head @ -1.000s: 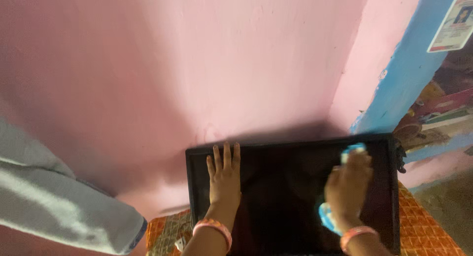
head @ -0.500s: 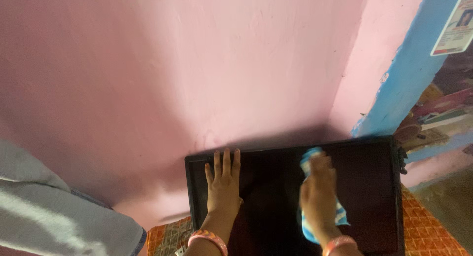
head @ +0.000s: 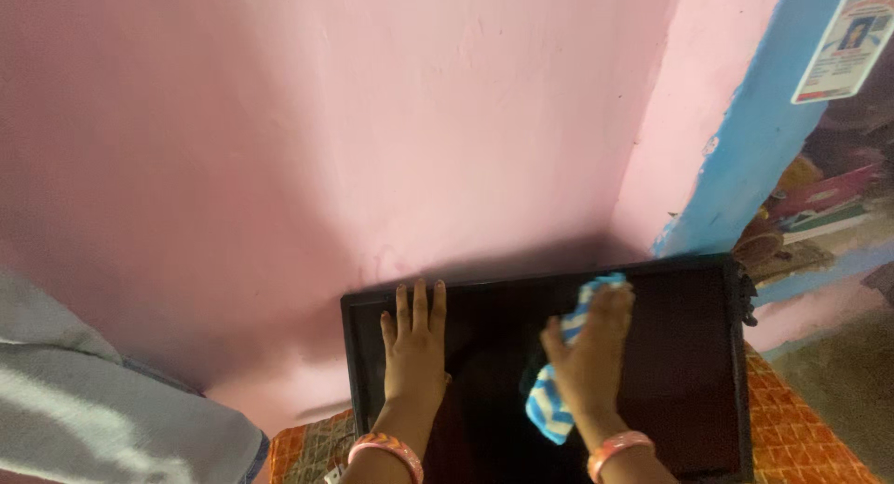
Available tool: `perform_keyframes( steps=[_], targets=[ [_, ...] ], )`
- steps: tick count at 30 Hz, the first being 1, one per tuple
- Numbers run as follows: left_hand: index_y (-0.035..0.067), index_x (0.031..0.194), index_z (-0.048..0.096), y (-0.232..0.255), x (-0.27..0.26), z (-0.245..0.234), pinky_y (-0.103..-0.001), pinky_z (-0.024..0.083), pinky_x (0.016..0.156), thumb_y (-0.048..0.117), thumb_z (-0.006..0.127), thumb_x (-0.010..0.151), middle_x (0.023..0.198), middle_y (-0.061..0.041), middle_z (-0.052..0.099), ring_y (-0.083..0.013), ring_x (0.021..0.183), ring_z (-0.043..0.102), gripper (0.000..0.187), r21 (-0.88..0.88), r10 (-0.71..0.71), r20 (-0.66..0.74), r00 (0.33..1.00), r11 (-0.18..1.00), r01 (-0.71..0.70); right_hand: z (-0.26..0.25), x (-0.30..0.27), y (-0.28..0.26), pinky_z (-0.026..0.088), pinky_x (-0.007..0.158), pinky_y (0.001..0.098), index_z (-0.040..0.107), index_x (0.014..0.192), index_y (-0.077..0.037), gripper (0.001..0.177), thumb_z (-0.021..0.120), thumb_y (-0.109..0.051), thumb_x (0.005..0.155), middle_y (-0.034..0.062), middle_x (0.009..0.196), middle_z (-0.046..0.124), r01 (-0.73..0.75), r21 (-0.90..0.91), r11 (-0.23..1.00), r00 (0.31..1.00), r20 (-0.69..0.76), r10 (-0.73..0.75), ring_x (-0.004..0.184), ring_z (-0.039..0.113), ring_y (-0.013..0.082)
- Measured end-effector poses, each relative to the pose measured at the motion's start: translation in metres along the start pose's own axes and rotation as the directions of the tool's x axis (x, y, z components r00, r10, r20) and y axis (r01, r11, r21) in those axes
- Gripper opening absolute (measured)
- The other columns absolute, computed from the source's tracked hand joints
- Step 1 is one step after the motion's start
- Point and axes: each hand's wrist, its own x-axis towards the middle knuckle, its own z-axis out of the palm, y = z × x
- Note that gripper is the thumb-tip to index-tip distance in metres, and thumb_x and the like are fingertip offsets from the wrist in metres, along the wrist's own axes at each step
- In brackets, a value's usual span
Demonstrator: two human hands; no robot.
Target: The person wipes the screen and frame of a television with a cloth.
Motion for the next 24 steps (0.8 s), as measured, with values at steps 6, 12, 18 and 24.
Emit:
perform_keyframes(
  steps=[6,12,18,24],
  targets=[
    [0.015,0.16,-0.013,0.001,0.001,0.0,-0.055,0.015,0.125,0.031,0.089,0.08,0.169,-0.016,-0.007,-0.039,0.156,-0.001,0.131,0.012,-0.011,0.017,1.0,1.0,0.011,0.017,-0.01,-0.017,0.012,0.127,0.0539,0.023,0.157,0.008,0.07,0.049,-0.014,0.097,0.0311,0.166,0.016,0.097,-0.026,0.995,0.992,-0.076,-0.099,0.157,0.011,0.0438],
    [0.014,0.161,-0.014,-0.003,0.005,0.007,-0.057,0.017,0.121,0.027,0.088,0.081,0.168,-0.018,-0.005,-0.0399,0.153,0.002,0.131,0.133,0.011,-0.067,0.998,0.991,-0.002,0.026,-0.049,-0.071,0.019,0.125,0.049,0.034,0.156,-0.001,0.059,0.045,-0.001,0.097,0.0181,0.164,0.036,0.549,0.162,0.82,0.757,0.318,-0.57,0.153,0.031,0.0308],
    [0.014,0.16,-0.014,-0.002,-0.001,-0.001,-0.057,0.016,0.124,0.038,0.089,0.08,0.168,-0.017,-0.006,-0.0395,0.155,0.0,0.133,0.033,0.014,0.008,1.0,0.999,-0.015,-0.007,-0.007,-0.01,0.024,0.121,0.0529,0.04,0.149,-0.001,0.067,0.049,0.006,0.083,0.0215,0.156,0.041,0.292,-0.143,0.946,0.951,0.153,-0.27,0.145,0.039,0.0378],
    [0.013,0.16,-0.014,-0.001,0.0,-0.001,-0.057,0.016,0.124,0.038,0.089,0.079,0.168,-0.018,-0.005,-0.0404,0.155,0.001,0.133,0.059,0.014,-0.003,1.0,0.998,-0.014,-0.023,0.008,0.064,0.019,0.123,0.0578,0.03,0.158,0.008,0.062,0.046,-0.005,0.099,0.0322,0.165,0.027,-0.106,-0.19,0.976,0.984,-0.161,0.076,0.154,0.024,0.047]
  ],
)
